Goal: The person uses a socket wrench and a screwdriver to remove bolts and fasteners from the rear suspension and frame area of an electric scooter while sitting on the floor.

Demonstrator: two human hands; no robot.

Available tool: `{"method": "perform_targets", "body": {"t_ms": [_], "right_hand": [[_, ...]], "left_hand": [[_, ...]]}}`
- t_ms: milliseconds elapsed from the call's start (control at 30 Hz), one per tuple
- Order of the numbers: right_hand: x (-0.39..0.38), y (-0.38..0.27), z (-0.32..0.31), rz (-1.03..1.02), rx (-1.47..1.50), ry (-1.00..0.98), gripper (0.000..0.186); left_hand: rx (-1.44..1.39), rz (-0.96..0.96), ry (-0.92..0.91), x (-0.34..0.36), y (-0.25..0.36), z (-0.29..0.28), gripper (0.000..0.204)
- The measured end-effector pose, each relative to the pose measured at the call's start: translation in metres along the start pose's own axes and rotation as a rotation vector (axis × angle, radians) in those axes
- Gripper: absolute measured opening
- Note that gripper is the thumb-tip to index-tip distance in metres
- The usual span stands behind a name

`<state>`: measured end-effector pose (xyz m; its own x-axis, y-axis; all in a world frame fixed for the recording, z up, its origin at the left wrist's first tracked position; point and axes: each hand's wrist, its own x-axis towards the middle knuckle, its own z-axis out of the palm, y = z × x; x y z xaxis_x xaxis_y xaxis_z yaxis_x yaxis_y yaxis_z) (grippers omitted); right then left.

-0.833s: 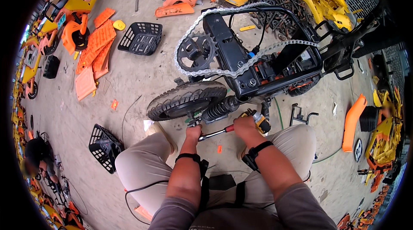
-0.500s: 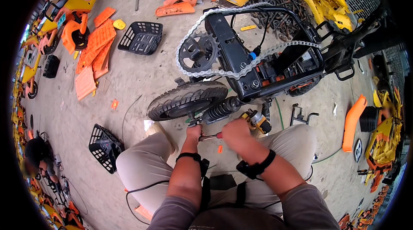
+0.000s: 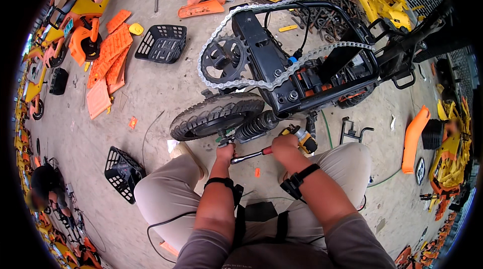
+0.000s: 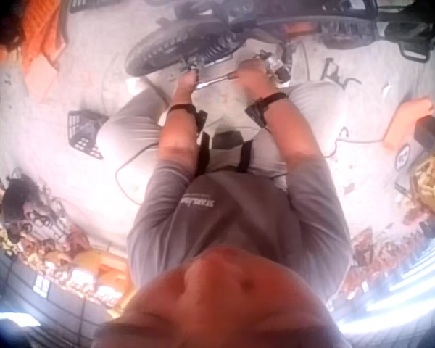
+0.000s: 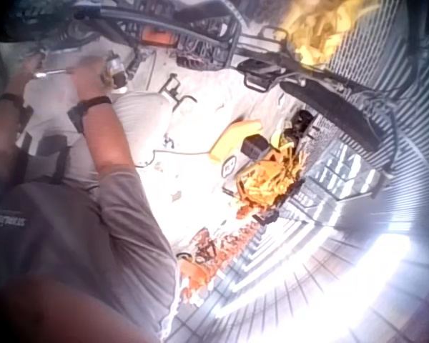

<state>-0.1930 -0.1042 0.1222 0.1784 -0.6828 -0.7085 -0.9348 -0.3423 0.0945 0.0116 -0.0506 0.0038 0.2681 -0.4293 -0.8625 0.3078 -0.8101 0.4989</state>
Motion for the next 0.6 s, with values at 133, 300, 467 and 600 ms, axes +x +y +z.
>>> {"method": "perform_targets", "body": {"t_ms": [133, 300, 467, 600], "right_hand": [[0.007, 0.001, 0.005, -0.010, 0.019, 0.000, 0.022], [-0.038, -0.016, -0.049, -0.209, -0.148, 0.110, 0.017], [-0.102, -0.100, -0.082, -0.397, -0.105, 0.265, 0.016], [-0.104, -0.109, -0.084, -0.366, -0.134, 0.279, 0.017]], "left_hand": [[-0.004, 0.000, 0.023, -0.002, 0.001, 0.002, 0.009], [-0.033, -0.059, 0.001, 0.003, 0.001, -0.002, 0.009], [0.167, 0.194, -0.042, 0.034, -0.024, -0.013, 0.006], [0.188, 0.278, 0.010, 0.038, -0.024, -0.007, 0.008]]}}
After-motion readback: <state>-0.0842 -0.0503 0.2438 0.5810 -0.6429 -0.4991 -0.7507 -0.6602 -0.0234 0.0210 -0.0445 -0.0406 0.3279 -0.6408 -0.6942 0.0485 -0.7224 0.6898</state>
